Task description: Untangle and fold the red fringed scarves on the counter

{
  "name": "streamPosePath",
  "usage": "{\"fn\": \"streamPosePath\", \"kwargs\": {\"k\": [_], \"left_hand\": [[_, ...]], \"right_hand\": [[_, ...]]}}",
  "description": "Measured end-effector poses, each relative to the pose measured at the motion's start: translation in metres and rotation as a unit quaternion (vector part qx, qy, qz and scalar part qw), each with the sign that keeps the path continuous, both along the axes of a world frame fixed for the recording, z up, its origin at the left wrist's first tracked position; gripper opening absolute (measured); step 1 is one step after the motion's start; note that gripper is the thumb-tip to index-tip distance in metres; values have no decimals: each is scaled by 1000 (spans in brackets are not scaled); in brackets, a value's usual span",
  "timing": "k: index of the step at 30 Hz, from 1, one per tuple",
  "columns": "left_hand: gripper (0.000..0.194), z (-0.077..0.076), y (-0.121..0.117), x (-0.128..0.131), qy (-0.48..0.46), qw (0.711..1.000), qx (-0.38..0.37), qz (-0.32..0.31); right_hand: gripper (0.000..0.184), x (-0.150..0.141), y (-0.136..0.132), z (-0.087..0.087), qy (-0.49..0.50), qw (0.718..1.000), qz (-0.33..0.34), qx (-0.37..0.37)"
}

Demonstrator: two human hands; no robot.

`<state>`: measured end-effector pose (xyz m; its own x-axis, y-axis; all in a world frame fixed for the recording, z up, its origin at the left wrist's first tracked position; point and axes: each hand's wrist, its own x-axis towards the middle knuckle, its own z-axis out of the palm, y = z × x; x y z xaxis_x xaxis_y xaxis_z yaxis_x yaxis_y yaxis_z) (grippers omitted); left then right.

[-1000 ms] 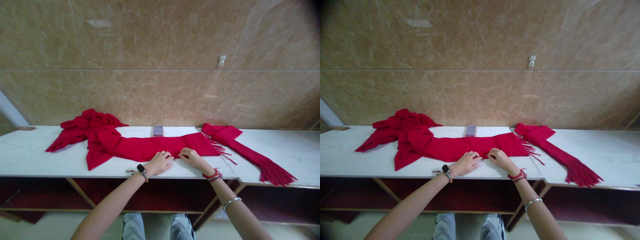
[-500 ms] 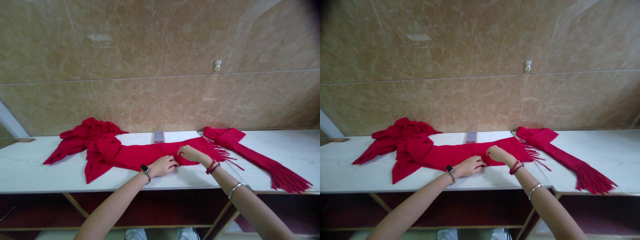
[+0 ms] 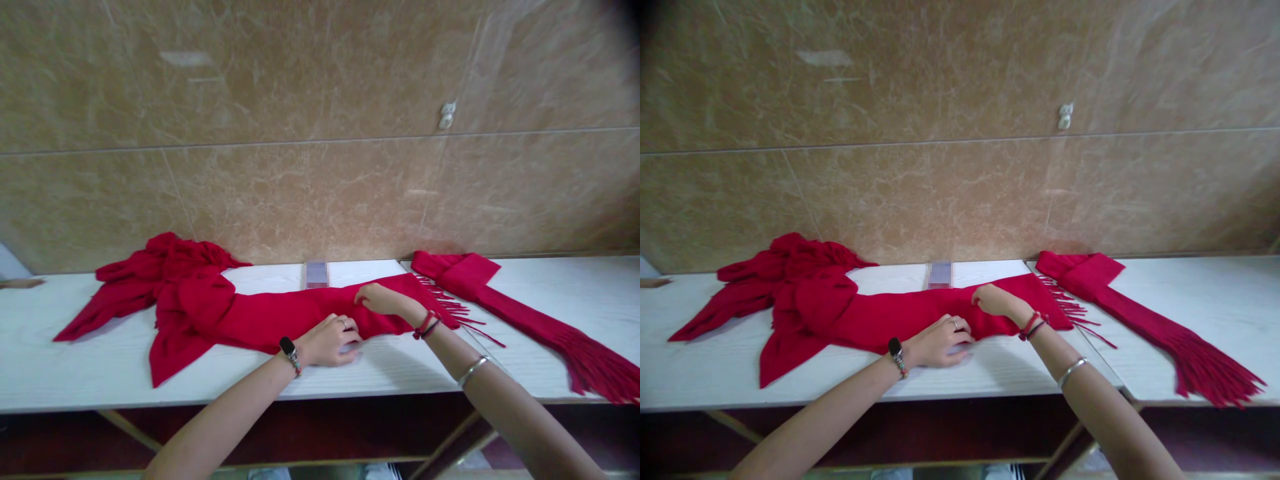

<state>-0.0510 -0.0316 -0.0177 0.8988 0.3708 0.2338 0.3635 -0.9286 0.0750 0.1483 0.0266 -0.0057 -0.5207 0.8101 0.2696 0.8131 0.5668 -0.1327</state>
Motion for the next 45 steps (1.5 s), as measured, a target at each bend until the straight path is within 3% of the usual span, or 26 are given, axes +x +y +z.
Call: {"fn": "streamPosePath", "kwargs": {"k": [3, 5, 13, 19, 23, 26, 32, 38, 41, 45], "left_hand": [[30, -1, 0, 0, -2, 999, -35, -20], [34, -2, 0, 0, 12, 998, -57, -26], [28, 3, 0, -2, 26, 994, -104, -22], [31, 3, 2, -1, 27, 992, -125, -16], [32, 2, 2, 0, 30, 991, -128, -16], [29, 4, 2, 0, 27, 991, -133, -13], [30, 7, 0, 0, 24, 990, -141, -8], [33, 8, 0, 0, 28, 989, -147, -11], [36, 10, 0, 0, 33, 989, -144, -8], [37, 10, 0, 0, 35, 990, -136, -11]], "right_hand": [[28, 0, 7, 7, -57, 991, 66, -98], [30, -2, 14, 5, -69, 989, 68, -111], [42, 2, 28, -9, -32, 999, 16, -16], [34, 15, 25, -11, -46, 995, 58, -68], [34, 12, 31, -20, -83, 995, 44, 15], [33, 11, 32, -17, -93, 995, 17, 33], [37, 8, 23, -9, -76, 993, 40, -85], [39, 3, 26, -16, -110, 990, -80, -40], [32, 9, 19, -6, -99, 994, -35, 0], [30, 10, 11, 0, -91, 991, 84, -53]]}}
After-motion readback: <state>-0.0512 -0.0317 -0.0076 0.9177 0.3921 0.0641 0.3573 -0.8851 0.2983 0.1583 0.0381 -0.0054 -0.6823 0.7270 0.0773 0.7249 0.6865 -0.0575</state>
